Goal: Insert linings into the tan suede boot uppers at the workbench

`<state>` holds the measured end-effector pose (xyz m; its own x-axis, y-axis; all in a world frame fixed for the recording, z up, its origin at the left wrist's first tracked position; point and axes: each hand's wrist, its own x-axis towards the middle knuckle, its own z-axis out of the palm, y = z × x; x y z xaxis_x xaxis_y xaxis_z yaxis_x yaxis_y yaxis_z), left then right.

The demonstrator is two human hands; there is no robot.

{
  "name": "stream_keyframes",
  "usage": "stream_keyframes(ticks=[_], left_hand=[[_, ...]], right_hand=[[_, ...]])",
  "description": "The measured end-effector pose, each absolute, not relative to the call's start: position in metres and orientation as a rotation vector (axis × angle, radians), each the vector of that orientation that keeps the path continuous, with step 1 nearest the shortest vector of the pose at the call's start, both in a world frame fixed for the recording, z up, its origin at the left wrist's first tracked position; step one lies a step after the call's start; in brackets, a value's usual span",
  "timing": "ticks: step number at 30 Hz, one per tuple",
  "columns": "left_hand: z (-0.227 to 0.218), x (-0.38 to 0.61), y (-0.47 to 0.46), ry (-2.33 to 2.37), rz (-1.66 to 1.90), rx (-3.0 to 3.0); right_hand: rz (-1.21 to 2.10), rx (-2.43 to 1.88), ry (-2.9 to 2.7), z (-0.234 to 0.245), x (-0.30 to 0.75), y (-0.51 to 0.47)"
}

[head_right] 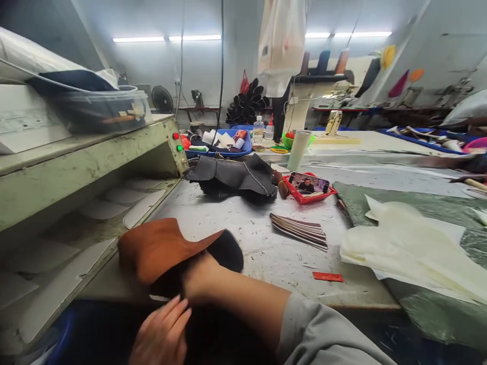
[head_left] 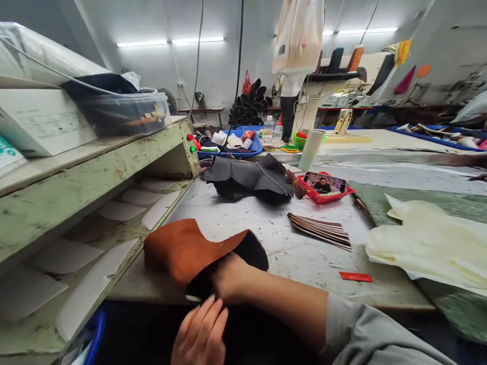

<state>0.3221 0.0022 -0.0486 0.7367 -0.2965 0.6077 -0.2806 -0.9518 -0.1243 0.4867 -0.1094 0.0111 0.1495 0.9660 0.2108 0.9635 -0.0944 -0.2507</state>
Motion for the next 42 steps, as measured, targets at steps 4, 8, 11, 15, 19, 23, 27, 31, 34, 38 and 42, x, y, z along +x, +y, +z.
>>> stream_keyframes(ticks=[4, 8, 11, 15, 19, 23, 27, 31, 34, 38, 42], left_hand=[[-0.031, 0.36, -0.006, 0.191, -0.857, -2.8], [-0.016, 0.386, 0.006, 0.144, -0.704, -2.833], [-0.007, 0.397, -0.003, 0.123, -0.65, -2.763], [-0.014, 0.405, -0.012, 0.293, -0.692, -2.785], [-0.028, 0.41, -0.003, 0.172, -0.631, -2.936], [-0.031, 0.416, 0.0, 0.17, -0.784, -3.067], [-0.035, 0.418, 0.003, 0.139, -0.852, -3.148], [-0.042, 0.416, 0.012, 0.297, -0.802, -3.208], [-0.043, 0.418, 0.019, 0.426, -0.738, -3.259], [-0.037, 0.419, 0.025, 0.507, -0.6, -3.301], [-0.026, 0.415, 0.027, 0.581, -0.445, -3.294]], right_hand=[[-0.031, -2.359, -1.744, 0.003, 0.492, -0.138], [0.041, -2.466, -1.671, -0.004, 0.492, -0.16], [0.064, -2.398, -1.625, -0.014, 0.491, -0.167], [0.098, -2.285, -1.613, -0.019, 0.494, -0.174], [0.134, -2.179, -1.513, -0.02, 0.497, -0.175], [0.068, -2.201, -1.332, -0.026, 0.496, -0.167], [0.066, -2.178, -1.331, -0.031, 0.498, -0.166], [0.035, -2.08, -1.49, -0.033, 0.505, -0.173], [0.013, -2.084, -1.641, -0.035, 0.508, -0.178], [-0.022, -2.142, -1.726, -0.037, 0.507, -0.182], [-0.039, -2.14, -1.786, -0.034, 0.506, -0.186]])
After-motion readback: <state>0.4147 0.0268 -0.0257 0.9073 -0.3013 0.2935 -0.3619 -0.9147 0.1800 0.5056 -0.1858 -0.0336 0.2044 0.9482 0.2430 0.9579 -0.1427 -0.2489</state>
